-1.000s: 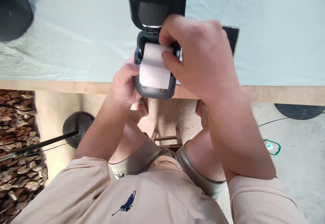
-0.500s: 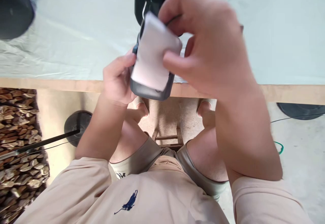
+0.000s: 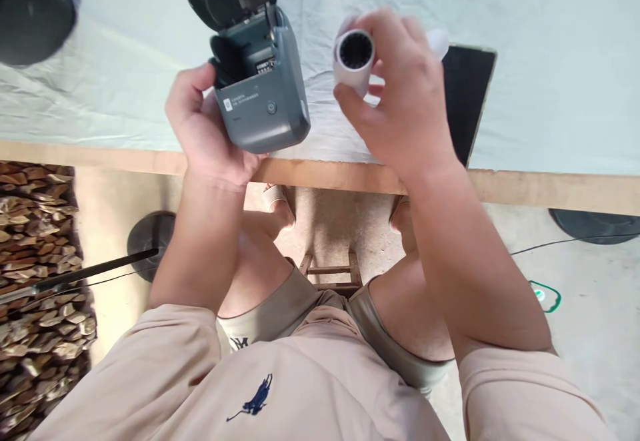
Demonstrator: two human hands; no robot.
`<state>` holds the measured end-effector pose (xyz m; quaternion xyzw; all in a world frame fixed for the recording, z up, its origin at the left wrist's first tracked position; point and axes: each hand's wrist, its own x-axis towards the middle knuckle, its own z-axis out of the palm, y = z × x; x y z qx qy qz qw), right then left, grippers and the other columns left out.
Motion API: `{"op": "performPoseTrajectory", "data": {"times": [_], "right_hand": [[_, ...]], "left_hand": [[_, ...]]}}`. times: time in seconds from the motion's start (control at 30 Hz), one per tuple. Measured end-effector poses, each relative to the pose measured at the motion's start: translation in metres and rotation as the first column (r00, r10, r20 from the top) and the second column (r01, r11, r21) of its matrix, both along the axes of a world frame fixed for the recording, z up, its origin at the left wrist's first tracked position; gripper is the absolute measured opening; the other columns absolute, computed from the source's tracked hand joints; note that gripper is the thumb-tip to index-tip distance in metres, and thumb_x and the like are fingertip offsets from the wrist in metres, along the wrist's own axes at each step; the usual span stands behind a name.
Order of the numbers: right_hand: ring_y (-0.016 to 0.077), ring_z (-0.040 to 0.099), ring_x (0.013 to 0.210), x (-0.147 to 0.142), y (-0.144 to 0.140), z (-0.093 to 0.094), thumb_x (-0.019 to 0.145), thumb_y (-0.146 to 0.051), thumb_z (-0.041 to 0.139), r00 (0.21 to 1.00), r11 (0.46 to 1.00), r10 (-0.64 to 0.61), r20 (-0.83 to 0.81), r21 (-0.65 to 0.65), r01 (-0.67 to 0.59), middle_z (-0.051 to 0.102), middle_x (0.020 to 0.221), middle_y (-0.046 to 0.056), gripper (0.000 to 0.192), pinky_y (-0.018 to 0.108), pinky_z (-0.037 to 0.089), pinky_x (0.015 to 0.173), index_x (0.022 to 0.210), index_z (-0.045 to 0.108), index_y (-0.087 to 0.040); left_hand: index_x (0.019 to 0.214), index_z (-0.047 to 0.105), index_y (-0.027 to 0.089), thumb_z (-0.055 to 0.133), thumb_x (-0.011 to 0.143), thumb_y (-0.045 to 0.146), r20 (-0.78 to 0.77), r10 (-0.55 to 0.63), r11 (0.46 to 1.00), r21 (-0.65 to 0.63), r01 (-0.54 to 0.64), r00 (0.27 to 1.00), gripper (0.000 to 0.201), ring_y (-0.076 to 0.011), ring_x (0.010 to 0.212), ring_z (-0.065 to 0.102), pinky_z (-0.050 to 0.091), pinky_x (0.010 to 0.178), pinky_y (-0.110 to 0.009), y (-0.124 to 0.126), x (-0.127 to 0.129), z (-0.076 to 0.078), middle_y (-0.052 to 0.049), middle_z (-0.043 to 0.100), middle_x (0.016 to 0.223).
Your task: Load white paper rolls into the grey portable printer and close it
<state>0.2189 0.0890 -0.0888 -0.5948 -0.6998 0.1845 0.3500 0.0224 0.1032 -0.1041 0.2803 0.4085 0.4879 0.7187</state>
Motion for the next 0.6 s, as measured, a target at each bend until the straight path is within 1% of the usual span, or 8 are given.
{"op": "performPoseTrajectory", "data": {"times": [0.1,0.17,0.23,0.3,0.4,0.43,0.5,0.6], "right_hand": [[0.0110,0.052,0.083,-0.005,0.000,-0.004,0.066,-0.026,0.053,0.967,0.991,-0.025,0.255,-0.123,0.058,0.055,0.093,0.000,0.038,0.029,0.047,0.077,0.104,0.046,-0.027],[0.0138,0.053,0.079,-0.006,0.000,-0.002,0.066,-0.026,0.052,0.934,0.979,-0.034,0.354,-0.176,0.103,0.057,0.090,0.000,0.040,0.036,0.045,0.079,0.106,0.047,-0.027],[0.0142,0.053,0.085,-0.002,-0.002,0.006,0.067,-0.029,0.052,0.933,0.980,-0.004,0.359,-0.183,0.075,0.056,0.097,-0.001,0.046,0.037,0.044,0.082,0.112,0.044,-0.028],[0.0123,0.050,0.096,0.006,-0.004,0.017,0.068,-0.029,0.051,0.938,0.994,0.000,0.347,-0.098,0.036,0.052,0.107,-0.004,0.050,0.033,0.043,0.089,0.116,0.040,-0.029],[0.0157,0.041,0.110,0.025,0.000,0.027,0.061,-0.022,0.056,0.911,0.989,-0.147,0.386,0.061,0.134,0.044,0.116,0.000,0.056,0.033,0.036,0.097,0.116,0.042,-0.021],[0.0190,0.037,0.115,0.032,0.004,0.026,0.059,-0.022,0.059,0.888,0.979,-0.203,0.412,0.054,0.198,0.042,0.117,0.001,0.060,0.036,0.034,0.099,0.116,0.043,-0.021],[0.0236,0.036,0.116,0.042,0.011,0.018,0.056,-0.026,0.063,0.857,0.955,-0.239,0.457,-0.052,0.294,0.045,0.114,0.002,0.061,0.044,0.030,0.100,0.115,0.045,-0.026],[0.0211,0.049,0.102,0.048,0.017,0.004,0.060,-0.032,0.063,0.867,0.937,-0.213,0.451,-0.157,0.312,0.054,0.101,0.001,0.048,0.047,0.035,0.095,0.106,0.051,-0.030]], "left_hand": [[0.096,0.060,0.022,0.048,0.068,0.053,-0.027,-0.009,0.998,0.055,0.011,1.000,0.044,-0.0234,0.083,0.060,0.051,0.071,-0.030,0.001,0.000,-0.002,-0.005,0.059,0.062],[0.096,0.059,0.022,0.048,0.068,0.054,-0.049,-0.006,0.998,0.067,0.009,0.999,0.044,-0.0231,0.080,0.061,0.051,0.069,-0.031,0.002,0.000,-0.004,-0.004,0.058,0.060],[0.099,0.058,0.022,0.046,0.070,0.055,-0.065,0.011,0.998,0.066,-0.007,0.998,0.046,-0.0223,0.078,0.061,0.051,0.068,-0.030,0.002,0.000,-0.005,-0.004,0.058,0.060],[0.102,0.057,0.022,0.045,0.071,0.055,-0.073,0.030,0.997,0.068,-0.025,0.997,0.047,-0.0213,0.077,0.061,0.050,0.068,-0.030,0.002,0.001,-0.006,-0.003,0.059,0.062],[0.100,0.057,0.022,0.046,0.071,0.054,-0.059,0.020,0.995,0.099,-0.014,0.998,0.045,-0.0201,0.077,0.061,0.050,0.069,-0.028,0.001,0.002,-0.006,-0.003,0.059,0.065],[0.099,0.058,0.022,0.047,0.071,0.054,-0.049,0.012,0.994,0.111,-0.006,0.999,0.044,-0.0197,0.076,0.061,0.050,0.069,-0.028,0.001,0.003,-0.006,-0.003,0.059,0.067],[0.096,0.058,0.021,0.047,0.071,0.051,-0.028,-0.001,0.992,0.127,0.004,1.000,0.041,-0.0189,0.077,0.061,0.050,0.068,-0.027,0.000,0.005,-0.004,-0.003,0.060,0.072],[0.094,0.058,0.020,0.045,0.073,0.048,-0.001,-0.006,0.988,0.153,0.006,1.000,0.038,-0.0181,0.079,0.061,0.049,0.067,-0.026,0.000,0.010,-0.002,-0.002,0.061,0.081]]}}
